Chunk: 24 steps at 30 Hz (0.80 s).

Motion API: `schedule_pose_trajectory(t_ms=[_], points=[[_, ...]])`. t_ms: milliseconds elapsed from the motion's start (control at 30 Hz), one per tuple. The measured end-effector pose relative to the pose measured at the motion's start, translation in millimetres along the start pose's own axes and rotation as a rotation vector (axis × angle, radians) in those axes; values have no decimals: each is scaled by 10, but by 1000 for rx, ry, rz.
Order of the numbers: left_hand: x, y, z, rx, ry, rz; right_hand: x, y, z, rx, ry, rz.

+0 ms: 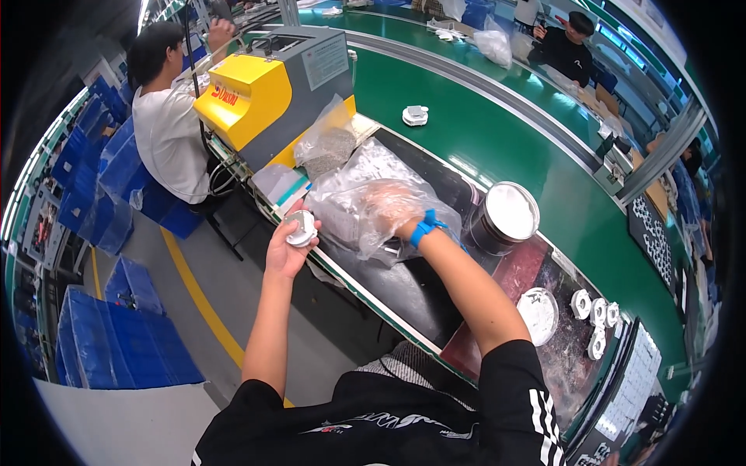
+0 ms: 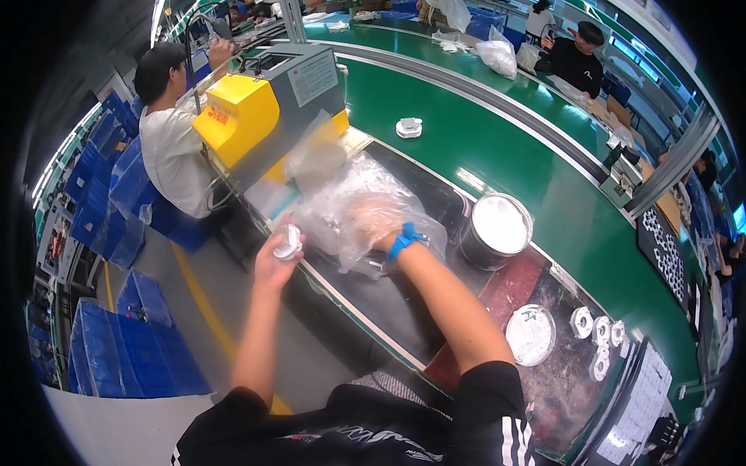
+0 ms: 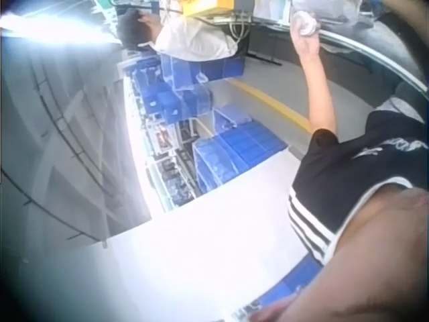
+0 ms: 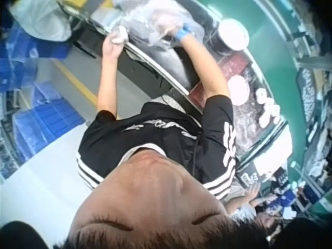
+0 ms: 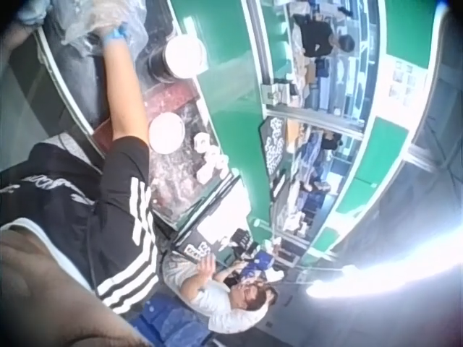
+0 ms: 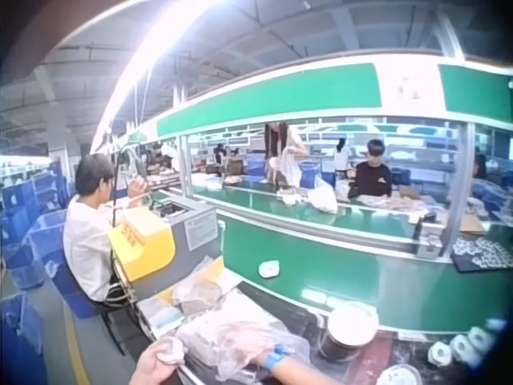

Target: Applying thermal paste and attaching small metal components to circular light fixture bases on an assembly line.

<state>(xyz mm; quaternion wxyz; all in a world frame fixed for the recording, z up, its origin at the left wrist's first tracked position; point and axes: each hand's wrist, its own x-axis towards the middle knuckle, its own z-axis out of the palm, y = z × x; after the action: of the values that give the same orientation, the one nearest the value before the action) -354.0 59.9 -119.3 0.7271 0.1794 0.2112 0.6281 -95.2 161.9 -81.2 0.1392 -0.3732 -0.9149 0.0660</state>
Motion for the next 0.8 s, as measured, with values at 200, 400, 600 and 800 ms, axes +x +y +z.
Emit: schedule_pose_trajectory(t_ms=[200, 400, 600, 800], points=[[76, -9, 87, 400, 409, 207, 206, 7, 197, -14, 86, -171], [135, 306, 86, 208, 22, -264, 362, -300, 357, -119, 143, -311], [233, 57, 82, 90, -15, -284, 61, -44, 202, 107, -49, -89], [208, 122, 365, 188, -35, -122, -231, 14, -182, -4, 37, -13]])
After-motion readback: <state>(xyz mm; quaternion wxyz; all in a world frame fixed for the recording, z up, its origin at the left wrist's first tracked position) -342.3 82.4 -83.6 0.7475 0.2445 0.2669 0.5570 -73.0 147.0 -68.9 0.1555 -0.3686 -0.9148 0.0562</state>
